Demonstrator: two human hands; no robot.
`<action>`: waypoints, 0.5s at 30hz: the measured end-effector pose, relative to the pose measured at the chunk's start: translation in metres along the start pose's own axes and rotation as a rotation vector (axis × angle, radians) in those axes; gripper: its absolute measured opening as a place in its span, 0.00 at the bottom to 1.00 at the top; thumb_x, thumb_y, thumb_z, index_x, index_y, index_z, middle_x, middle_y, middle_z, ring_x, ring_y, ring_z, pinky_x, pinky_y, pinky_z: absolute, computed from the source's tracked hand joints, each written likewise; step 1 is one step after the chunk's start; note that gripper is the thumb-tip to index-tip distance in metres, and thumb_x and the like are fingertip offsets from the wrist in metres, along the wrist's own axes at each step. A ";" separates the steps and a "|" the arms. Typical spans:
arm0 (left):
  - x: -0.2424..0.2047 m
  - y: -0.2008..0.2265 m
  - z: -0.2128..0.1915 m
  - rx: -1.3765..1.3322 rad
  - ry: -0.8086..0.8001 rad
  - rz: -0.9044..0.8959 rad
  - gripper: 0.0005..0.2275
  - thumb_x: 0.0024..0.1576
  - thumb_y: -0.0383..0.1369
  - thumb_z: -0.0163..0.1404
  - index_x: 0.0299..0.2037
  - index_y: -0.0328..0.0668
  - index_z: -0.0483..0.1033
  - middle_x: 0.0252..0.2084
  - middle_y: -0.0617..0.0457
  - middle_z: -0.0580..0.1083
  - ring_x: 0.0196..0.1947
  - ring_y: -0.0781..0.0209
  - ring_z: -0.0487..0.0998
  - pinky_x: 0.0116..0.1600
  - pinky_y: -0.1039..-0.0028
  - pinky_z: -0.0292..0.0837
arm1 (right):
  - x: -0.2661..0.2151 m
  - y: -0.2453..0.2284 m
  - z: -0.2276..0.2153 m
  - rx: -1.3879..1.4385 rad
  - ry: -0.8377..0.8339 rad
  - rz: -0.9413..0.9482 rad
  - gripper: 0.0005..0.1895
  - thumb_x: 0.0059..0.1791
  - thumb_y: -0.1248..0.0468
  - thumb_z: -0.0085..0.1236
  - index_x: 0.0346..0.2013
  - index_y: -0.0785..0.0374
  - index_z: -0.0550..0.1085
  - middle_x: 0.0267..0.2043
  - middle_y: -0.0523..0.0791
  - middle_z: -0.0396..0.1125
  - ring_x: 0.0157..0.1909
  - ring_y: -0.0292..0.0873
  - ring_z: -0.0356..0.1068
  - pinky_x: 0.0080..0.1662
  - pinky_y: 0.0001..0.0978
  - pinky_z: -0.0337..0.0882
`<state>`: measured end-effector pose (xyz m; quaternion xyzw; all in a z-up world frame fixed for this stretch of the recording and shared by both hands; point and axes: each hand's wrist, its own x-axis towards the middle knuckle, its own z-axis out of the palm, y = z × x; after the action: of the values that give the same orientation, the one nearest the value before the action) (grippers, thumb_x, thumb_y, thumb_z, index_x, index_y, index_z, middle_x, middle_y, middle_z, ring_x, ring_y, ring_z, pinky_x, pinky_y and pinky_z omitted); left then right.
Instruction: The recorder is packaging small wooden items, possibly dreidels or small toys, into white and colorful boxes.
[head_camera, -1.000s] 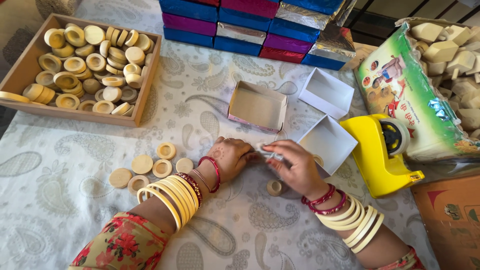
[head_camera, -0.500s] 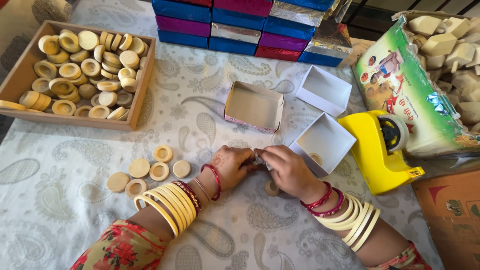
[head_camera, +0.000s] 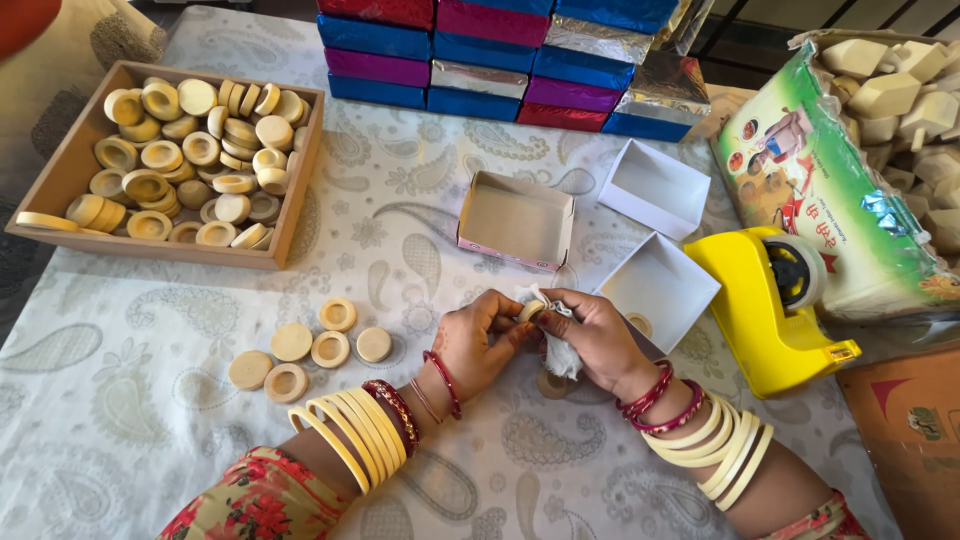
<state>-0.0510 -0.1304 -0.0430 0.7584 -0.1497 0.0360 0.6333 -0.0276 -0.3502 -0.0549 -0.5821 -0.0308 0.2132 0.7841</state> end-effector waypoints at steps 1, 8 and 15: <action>0.001 -0.001 -0.001 0.000 0.001 -0.002 0.10 0.55 0.33 0.58 0.42 0.39 0.74 0.36 0.47 0.81 0.35 0.50 0.87 0.38 0.65 0.79 | -0.007 -0.013 0.012 0.000 -0.001 0.002 0.18 0.52 0.76 0.53 0.57 0.70 0.76 0.46 0.48 0.75 0.44 0.40 0.74 0.46 0.33 0.76; -0.001 -0.002 -0.004 0.342 -0.141 0.133 0.09 0.56 0.32 0.59 0.42 0.39 0.75 0.34 0.43 0.80 0.35 0.41 0.81 0.40 0.59 0.75 | -0.025 -0.037 0.036 -1.208 0.008 -0.758 0.24 0.46 0.79 0.53 0.56 0.66 0.76 0.51 0.48 0.74 0.50 0.41 0.74 0.49 0.34 0.76; 0.002 0.004 -0.003 -0.011 -0.050 0.076 0.11 0.57 0.36 0.56 0.43 0.40 0.73 0.35 0.46 0.81 0.35 0.50 0.86 0.38 0.62 0.79 | -0.002 0.004 -0.003 -0.532 0.054 -0.232 0.18 0.51 0.75 0.58 0.57 0.70 0.75 0.47 0.49 0.76 0.46 0.37 0.73 0.48 0.30 0.75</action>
<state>-0.0502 -0.1281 -0.0381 0.7495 -0.1944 0.0401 0.6316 -0.0297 -0.3532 -0.0589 -0.7652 -0.1312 0.0907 0.6237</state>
